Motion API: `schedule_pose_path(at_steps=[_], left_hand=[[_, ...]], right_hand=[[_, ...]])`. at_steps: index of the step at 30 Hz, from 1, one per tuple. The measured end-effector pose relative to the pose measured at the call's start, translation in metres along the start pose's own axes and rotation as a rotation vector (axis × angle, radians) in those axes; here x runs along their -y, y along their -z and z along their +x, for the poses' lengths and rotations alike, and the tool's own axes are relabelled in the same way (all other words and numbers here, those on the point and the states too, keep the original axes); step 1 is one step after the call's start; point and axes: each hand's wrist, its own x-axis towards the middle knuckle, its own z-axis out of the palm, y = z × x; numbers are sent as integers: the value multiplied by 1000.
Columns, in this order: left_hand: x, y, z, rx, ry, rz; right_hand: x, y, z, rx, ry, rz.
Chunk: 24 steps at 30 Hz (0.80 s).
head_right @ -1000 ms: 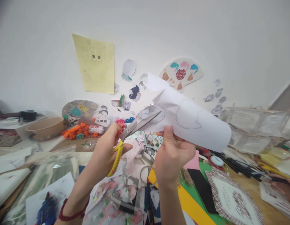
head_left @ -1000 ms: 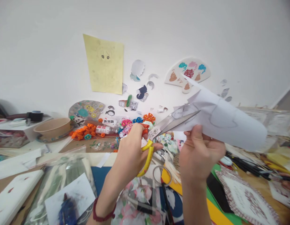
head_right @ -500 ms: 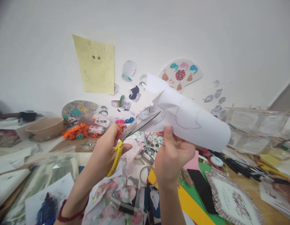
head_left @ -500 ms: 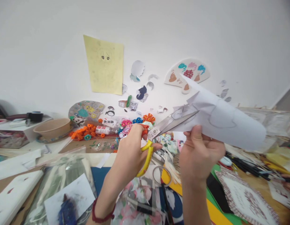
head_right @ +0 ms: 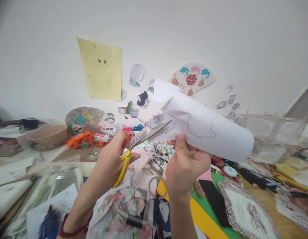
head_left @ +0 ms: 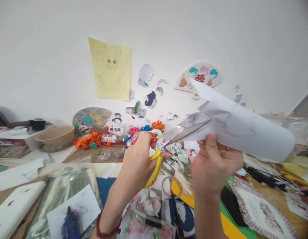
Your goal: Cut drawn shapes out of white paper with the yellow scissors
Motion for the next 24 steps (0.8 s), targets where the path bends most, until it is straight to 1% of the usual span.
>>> schedule_pose_path(at_steps=[11, 19, 24], left_hand=[[1, -1, 1, 3, -13, 25], [1, -1, 2, 10, -13, 51], [2, -1, 1, 8, -23, 65]], right_hand=[[0, 2, 1, 17, 6, 1], [1, 2, 1, -1, -10, 40], [1, 2, 2, 0, -6, -6]])
